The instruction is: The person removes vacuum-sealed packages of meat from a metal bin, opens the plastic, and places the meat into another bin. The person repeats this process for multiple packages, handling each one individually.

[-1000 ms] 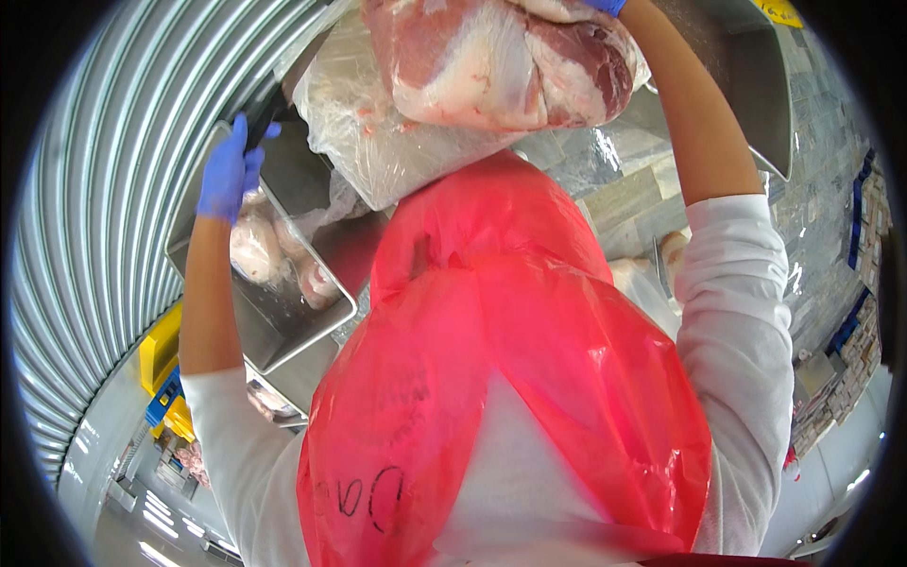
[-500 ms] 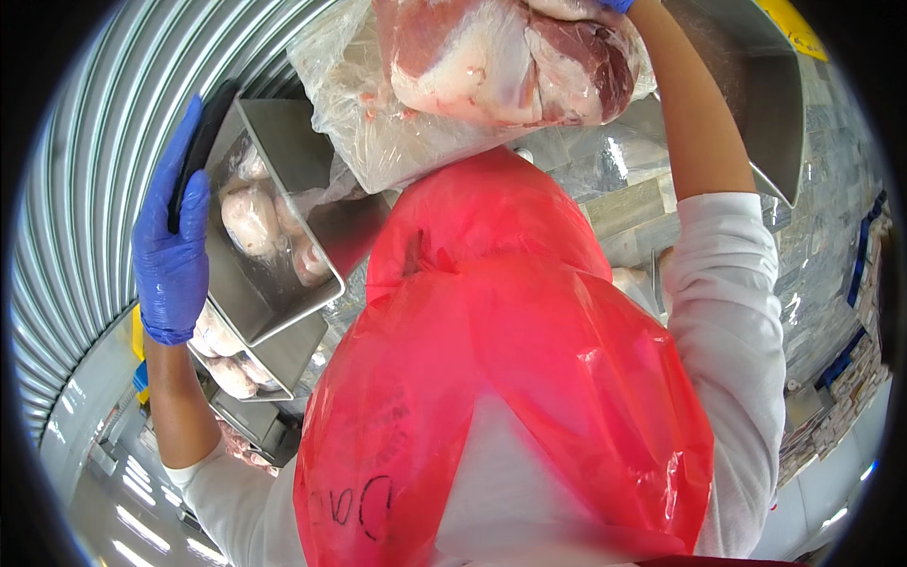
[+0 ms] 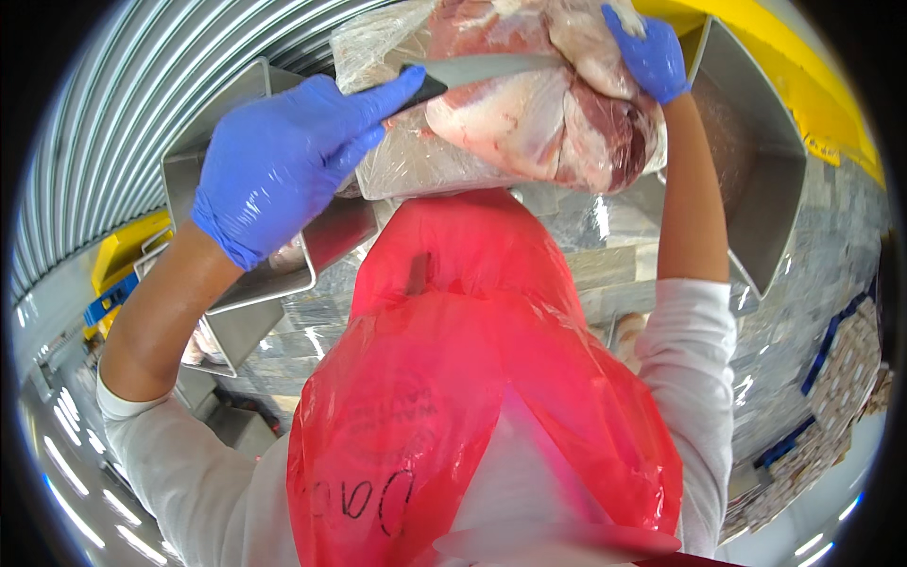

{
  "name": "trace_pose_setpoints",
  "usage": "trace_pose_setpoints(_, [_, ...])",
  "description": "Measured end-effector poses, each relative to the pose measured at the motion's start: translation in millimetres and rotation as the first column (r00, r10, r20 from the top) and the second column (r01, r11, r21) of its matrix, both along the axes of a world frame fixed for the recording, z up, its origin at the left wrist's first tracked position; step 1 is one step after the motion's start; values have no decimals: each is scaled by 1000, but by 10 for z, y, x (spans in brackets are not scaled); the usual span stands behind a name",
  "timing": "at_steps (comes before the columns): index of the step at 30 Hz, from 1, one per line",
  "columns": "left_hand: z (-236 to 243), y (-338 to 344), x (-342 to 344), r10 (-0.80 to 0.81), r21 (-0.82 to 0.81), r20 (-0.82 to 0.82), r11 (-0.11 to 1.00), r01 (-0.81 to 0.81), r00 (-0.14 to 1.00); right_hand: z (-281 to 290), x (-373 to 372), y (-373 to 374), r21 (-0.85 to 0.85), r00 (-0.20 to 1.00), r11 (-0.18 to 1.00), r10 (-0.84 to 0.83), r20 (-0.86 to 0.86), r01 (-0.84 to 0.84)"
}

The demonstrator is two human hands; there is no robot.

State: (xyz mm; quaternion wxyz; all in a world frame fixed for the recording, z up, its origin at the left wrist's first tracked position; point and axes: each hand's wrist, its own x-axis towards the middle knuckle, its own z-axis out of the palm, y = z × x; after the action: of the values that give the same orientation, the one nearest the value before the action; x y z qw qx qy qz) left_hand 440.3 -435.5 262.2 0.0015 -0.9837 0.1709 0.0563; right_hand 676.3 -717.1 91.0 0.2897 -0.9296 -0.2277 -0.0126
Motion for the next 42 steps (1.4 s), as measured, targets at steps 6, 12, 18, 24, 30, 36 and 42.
trace_pose_setpoints(6, [-210, 203, -425, 157, -125, -106, 978, -169, 982, -38, -65, 35, 48, 981, 993, 97, 169, -106])
trace_pose_setpoints(12, [-309, 155, -312, 139, -190, -66, 970, -149, 988, 70, -122, -97, 23, 994, 994, -108, 14, 107])
trace_pose_setpoints(18, [-168, 66, -23, 134, -219, -37, 966, -139, 990, 9, -91, 208, 141, 971, 990, -25, 239, -9])
trace_pose_setpoints(24, [335, -132, 251, 12, -66, -88, 998, -17, 996, 206, -263, 217, 291, 971, 946, -191, 146, 142])
trace_pose_setpoints(30, [372, -327, 832, -220, -125, -139, 971, 204, 965, 91, -217, 108, 298, 979, 938, -197, 46, 175])
trace_pose_setpoints(36, [510, -667, 785, -143, -18, -151, 990, 142, 978, 149, -221, 97, 509, 996, 857, -51, -69, 79])
trace_pose_setpoints(42, [328, -596, 582, -25, 1, -125, 1000, 26, 992, 4, 14, 112, 412, 995, 909, 20, 97, -59])
